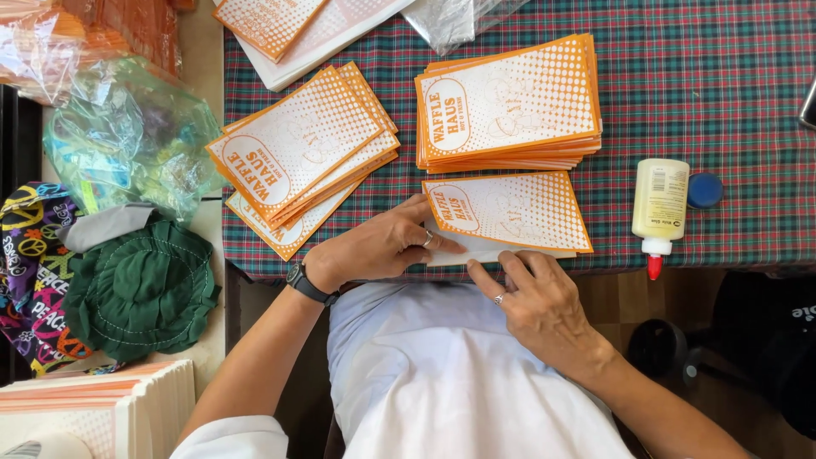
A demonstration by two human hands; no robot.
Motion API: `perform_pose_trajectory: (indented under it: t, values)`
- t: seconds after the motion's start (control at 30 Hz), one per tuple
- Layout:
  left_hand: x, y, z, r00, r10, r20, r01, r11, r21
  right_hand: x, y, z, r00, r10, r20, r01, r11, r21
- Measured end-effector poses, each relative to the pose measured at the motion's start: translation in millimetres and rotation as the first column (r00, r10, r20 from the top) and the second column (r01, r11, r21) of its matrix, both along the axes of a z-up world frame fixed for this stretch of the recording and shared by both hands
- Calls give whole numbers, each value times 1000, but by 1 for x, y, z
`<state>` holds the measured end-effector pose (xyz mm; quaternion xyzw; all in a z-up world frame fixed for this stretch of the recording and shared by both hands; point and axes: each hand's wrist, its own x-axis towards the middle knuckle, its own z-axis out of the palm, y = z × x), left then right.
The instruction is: Manually assembling paper bags by applying glue to the edges of printed sheets and folding them into shape.
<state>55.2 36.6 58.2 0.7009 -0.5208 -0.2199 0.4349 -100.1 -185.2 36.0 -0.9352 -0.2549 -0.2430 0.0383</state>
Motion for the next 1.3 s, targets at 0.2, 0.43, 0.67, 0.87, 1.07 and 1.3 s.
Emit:
perform_pose_trajectory:
  t: [0.2, 0.43, 0.67, 0.87, 1.07, 1.3]
  values:
    - [1, 0, 4, 995, 61, 73, -60, 998, -17, 2, 17, 14, 995, -90, -32, 81, 971, -226]
    - [-19, -15, 1, 979, 146, 144, -161, 982, 99, 3, 38, 23, 980, -201, -14, 185, 928, -324]
    - [-42, -29, -34, 872, 346, 347, -390, 918, 64, -9, 11, 26, 993, -116, -16, 109, 967, -228]
    - [-44, -28, -30, 876, 340, 343, -401, 907, 125, -36, -32, 10, 968, -122, -221, 131, 991, 29]
    - [-47, -36, -34, 818, 318, 479, -439, 884, 164, -50, -58, 6, 945, -263, -195, 280, 958, 63]
    - [-68, -75, -7, 823, 353, 445, -442, 890, 110, -40, -70, 9, 943, -163, -291, 227, 953, 202]
